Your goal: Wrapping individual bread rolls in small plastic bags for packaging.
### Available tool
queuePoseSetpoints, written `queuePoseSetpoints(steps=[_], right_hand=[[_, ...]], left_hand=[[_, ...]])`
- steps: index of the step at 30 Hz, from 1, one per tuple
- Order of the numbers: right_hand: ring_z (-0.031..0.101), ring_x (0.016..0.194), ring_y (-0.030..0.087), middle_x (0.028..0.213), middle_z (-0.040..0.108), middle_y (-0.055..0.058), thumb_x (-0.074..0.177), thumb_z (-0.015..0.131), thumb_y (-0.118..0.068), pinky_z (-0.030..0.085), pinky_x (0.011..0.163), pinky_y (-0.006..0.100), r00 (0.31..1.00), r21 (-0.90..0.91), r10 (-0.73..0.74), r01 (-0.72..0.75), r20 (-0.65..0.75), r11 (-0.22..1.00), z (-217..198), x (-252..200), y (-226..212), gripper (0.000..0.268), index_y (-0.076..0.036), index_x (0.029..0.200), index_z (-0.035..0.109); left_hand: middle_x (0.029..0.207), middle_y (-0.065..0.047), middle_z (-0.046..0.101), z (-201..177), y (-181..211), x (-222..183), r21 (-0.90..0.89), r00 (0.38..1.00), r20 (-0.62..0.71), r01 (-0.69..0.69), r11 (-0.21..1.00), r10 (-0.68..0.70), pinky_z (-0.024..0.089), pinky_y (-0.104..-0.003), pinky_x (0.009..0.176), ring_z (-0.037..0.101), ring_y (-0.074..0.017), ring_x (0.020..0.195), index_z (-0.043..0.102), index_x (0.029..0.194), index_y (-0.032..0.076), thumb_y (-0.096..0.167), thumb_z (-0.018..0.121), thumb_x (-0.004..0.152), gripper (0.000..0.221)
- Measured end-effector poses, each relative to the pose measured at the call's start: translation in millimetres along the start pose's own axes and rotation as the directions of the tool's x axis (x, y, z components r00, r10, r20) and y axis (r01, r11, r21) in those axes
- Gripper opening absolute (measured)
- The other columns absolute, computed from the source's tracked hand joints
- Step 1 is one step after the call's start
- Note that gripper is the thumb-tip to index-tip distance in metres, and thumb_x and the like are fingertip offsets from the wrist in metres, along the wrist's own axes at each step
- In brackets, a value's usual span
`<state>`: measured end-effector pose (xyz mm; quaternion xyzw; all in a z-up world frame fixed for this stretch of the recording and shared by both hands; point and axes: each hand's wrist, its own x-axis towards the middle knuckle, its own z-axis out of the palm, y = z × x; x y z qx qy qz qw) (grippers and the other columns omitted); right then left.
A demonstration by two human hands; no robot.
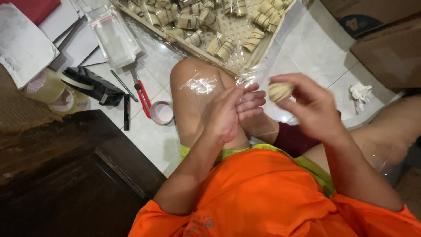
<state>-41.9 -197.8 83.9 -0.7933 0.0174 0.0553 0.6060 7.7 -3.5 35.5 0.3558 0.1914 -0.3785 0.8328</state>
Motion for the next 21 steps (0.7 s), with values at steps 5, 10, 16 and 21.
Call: queuePoseSetpoints(steps=[5, 10, 16, 21], right_hand=[[0.070, 0.116, 0.040, 0.121, 0.064, 0.021, 0.090, 0.056, 0.009, 0.059, 0.100, 0.042, 0.972, 0.723, 0.233, -0.140, -0.030, 0.677, -21.1, -3.5, 23.0, 0.041, -0.004, 0.129, 0.052], [0.071, 0.095, 0.028, 0.108, 0.070, 0.021, 0.088, 0.063, 0.006, 0.054, 0.094, 0.033, 0.959, 0.769, 0.282, -0.164, -0.021, 0.618, -20.6, -4.0, 29.8, 0.037, -0.002, 0.124, 0.055], [0.061, 0.140, 0.032, 0.114, 0.072, 0.021, 0.075, 0.073, 0.008, 0.048, 0.110, 0.036, 0.970, 0.597, 0.202, -0.084, -0.133, 0.798, 7.7, -1.3, 42.6, 0.040, -0.006, 0.107, 0.054], [0.053, 0.145, 0.024, 0.110, 0.075, 0.014, 0.072, 0.080, 0.006, 0.038, 0.121, 0.036, 0.987, 0.519, 0.142, -0.087, -0.068, 0.850, 22.2, -1.2, 48.1, 0.042, -0.011, 0.100, 0.053]], left_hand=[[0.113, -0.026, 0.069, -3.6, 1.6, 2.9, 0.005, 0.999, -0.051, 0.004, 1.000, -0.004, 0.059, -0.036, 0.083, 0.070, -0.0327, 0.099, 0.060, 0.129, -0.010, 0.021, 0.048, 0.103, 0.043], [0.118, -0.027, 0.068, 4.9, 3.7, 1.6, 0.036, 0.990, -0.126, 0.060, 0.998, -0.055, 0.059, -0.036, 0.086, 0.069, -0.0343, 0.104, 0.061, 0.131, -0.007, 0.021, 0.048, 0.103, 0.041], [0.118, -0.029, 0.070, -13.6, -30.7, 22.2, 0.029, 0.999, 0.009, 0.034, 0.999, -0.034, 0.062, -0.052, 0.086, 0.072, -0.0394, 0.106, 0.062, 0.135, 0.001, 0.032, 0.053, 0.103, 0.045], [0.112, -0.023, 0.072, -20.6, -42.8, 31.0, -0.053, 0.999, -0.006, 0.039, 0.998, -0.040, 0.064, -0.051, 0.075, 0.076, -0.0355, 0.092, 0.065, 0.130, 0.005, 0.032, 0.059, 0.104, 0.039]])
